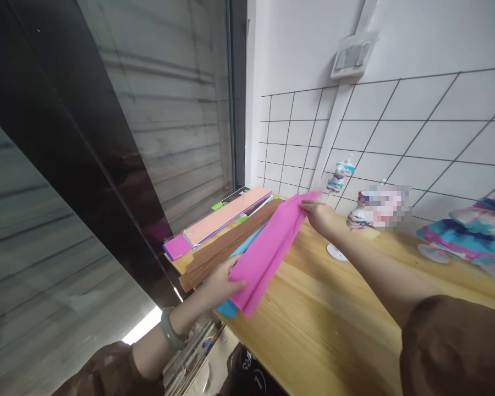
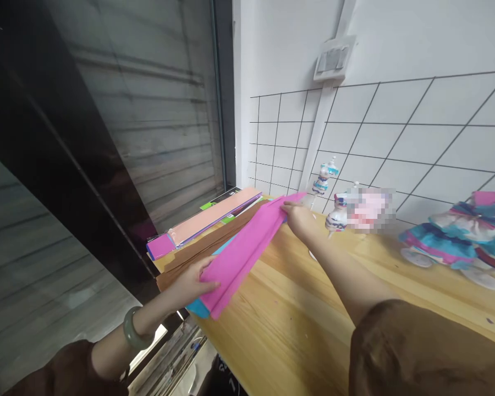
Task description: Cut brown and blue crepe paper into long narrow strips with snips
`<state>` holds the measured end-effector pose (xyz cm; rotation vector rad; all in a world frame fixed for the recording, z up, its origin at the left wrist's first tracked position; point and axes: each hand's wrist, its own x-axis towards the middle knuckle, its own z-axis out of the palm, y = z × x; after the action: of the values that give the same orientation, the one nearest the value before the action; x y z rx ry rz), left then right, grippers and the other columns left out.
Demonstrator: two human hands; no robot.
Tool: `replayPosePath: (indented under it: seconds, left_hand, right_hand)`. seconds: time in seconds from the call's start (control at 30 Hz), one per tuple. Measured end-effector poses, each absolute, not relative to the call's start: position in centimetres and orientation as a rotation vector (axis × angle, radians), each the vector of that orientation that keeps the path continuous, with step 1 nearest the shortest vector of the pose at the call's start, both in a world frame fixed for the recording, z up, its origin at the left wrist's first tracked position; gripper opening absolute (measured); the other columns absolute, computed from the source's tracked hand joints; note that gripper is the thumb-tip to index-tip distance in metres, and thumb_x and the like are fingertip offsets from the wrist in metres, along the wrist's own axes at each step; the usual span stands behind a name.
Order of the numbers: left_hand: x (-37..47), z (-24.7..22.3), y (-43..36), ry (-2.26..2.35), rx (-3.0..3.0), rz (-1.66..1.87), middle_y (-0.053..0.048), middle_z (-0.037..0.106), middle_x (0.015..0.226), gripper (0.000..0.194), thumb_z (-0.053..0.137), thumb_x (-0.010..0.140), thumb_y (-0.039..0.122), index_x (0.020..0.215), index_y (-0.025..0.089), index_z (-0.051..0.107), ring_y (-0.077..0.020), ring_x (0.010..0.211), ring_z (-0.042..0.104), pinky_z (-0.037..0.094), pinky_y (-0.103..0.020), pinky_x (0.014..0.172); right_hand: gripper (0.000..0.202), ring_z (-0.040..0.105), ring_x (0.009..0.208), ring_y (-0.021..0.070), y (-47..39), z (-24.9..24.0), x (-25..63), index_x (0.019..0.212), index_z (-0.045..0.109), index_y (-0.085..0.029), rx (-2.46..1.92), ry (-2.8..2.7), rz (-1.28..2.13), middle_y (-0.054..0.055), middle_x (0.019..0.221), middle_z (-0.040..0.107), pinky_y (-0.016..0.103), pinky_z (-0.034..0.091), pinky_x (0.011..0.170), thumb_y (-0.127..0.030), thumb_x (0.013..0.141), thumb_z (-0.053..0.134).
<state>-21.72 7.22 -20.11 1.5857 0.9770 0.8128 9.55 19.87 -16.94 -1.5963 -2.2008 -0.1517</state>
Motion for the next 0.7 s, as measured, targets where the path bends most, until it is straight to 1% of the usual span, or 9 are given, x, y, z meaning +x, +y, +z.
replayPosePath:
  seconds: [0.1, 0.17, 0.23, 0.3, 0.4, 0.47, 0.53, 0.6, 0.7]
  left_hand:
    - [-22.5, -21.0, 9.5, 1.331, 1.896, 0.833, -0.005, 0.063, 0.097, 0.043, 0.056, 0.076, 0.032, 0.117, 0.019, 0.054, -0.0202, 0.091, 0.057, 0.044, -0.034, 0.084]
    - [-23.1, -21.2, 11.1, 1.547, 2.091, 0.872, -0.006, 0.061, 0.103, 0.038, 0.05, 0.08, 0.036, 0.115, 0.021, 0.056, -0.0212, 0.098, 0.054, 0.04, -0.035, 0.09]
    - [-23.6, -21.3, 12.9, 1.67, 2.224, 0.825, -0.008, 0.057, 0.115, 0.04, 0.048, 0.081, 0.039, 0.116, 0.02, 0.055, -0.0231, 0.11, 0.049, 0.035, -0.035, 0.096]
    - [-23.8, -21.4, 14.6, 1.749, 2.278, 0.667, -0.01, 0.053, 0.123, 0.047, 0.049, 0.08, 0.041, 0.12, 0.017, 0.053, -0.0249, 0.116, 0.045, 0.032, -0.036, 0.099]
    - [-24.0, -22.0, 16.6, 1.779, 2.283, 0.473, -0.01, 0.055, 0.122, 0.05, 0.052, 0.078, 0.043, 0.121, 0.017, 0.052, -0.0249, 0.112, 0.049, 0.036, -0.034, 0.094]
    - [-24.1, -22.3, 17.5, 1.781, 2.275, 0.43, -0.008, 0.061, 0.113, 0.038, 0.049, 0.079, 0.039, 0.112, 0.02, 0.058, -0.0237, 0.104, 0.055, 0.04, -0.032, 0.088]
    - [-24.4, -22.4, 18.4, 1.806, 2.262, 0.428, -0.007, 0.065, 0.104, 0.029, 0.044, 0.082, 0.031, 0.101, 0.022, 0.064, -0.0226, 0.098, 0.058, 0.041, -0.031, 0.084]
    - [-24.9, -22.1, 19.4, 1.853, 2.241, 0.445, -0.008, 0.066, 0.101, 0.03, 0.039, 0.083, 0.024, 0.096, 0.021, 0.066, -0.0221, 0.097, 0.059, 0.041, -0.03, 0.084]
    - [-25.9, -21.1, 20.9, 1.915, 2.204, 0.481, -0.009, 0.066, 0.103, 0.032, 0.038, 0.08, 0.018, 0.096, 0.018, 0.066, -0.0213, 0.098, 0.058, 0.04, -0.028, 0.083]
  right_hand:
    - [0.048, 0.051, 0.112, 0.0267, 20.1, -19.2, 10.1, 0.117, 0.058, -0.01, -1.658, -2.251, -0.076, 0.016, 0.126, 0.051, 0.037, 0.041, 0.091, -0.001, 0.075, 0.037]
    - [0.049, 0.054, 0.108, 0.0267, 19.6, -20.5, 9.9, 0.117, 0.059, -0.012, -1.688, -2.283, -0.014, 0.016, 0.122, 0.054, 0.036, 0.044, 0.088, -0.001, 0.073, 0.039]
    - [0.049, 0.057, 0.104, 0.027, 18.8, -21.6, 8.8, 0.119, 0.057, -0.012, -1.695, -2.311, 0.037, 0.017, 0.119, 0.056, 0.037, 0.045, 0.084, -0.003, 0.075, 0.039]
    - [0.047, 0.058, 0.101, 0.0268, 17.7, -22.6, 7.2, 0.121, 0.055, -0.011, -1.662, -2.349, 0.082, 0.018, 0.121, 0.054, 0.037, 0.046, 0.083, -0.006, 0.078, 0.038]
    - [0.042, 0.054, 0.108, 0.0246, 15.4, -23.8, 4.6, 0.122, 0.054, -0.016, -1.539, -2.447, 0.159, 0.013, 0.124, 0.053, 0.036, 0.042, 0.09, -0.016, 0.082, 0.041]
    - [0.041, 0.05, 0.113, 0.025, 13.9, -24.7, 3.5, 0.122, 0.054, -0.017, -1.49, -2.489, 0.199, 0.012, 0.122, 0.055, 0.037, 0.041, 0.093, -0.026, 0.084, 0.044]
    - [0.043, 0.046, 0.116, 0.0278, 12.6, -25.6, 3.1, 0.122, 0.054, -0.013, -1.499, -2.493, 0.211, 0.016, 0.123, 0.054, 0.041, 0.038, 0.096, -0.031, 0.085, 0.043]
    - [0.045, 0.04, 0.121, 0.0305, 11.9, -26.2, 3.3, 0.124, 0.053, -0.01, -1.521, -2.479, 0.206, 0.02, 0.128, 0.048, 0.046, 0.033, 0.1, -0.033, 0.087, 0.041]
    - [0.048, 0.029, 0.128, 0.0315, 11.7, -26.6, 3.9, 0.127, 0.05, -0.009, -1.503, -2.465, 0.215, 0.019, 0.135, 0.041, 0.048, 0.026, 0.104, -0.035, 0.088, 0.037]
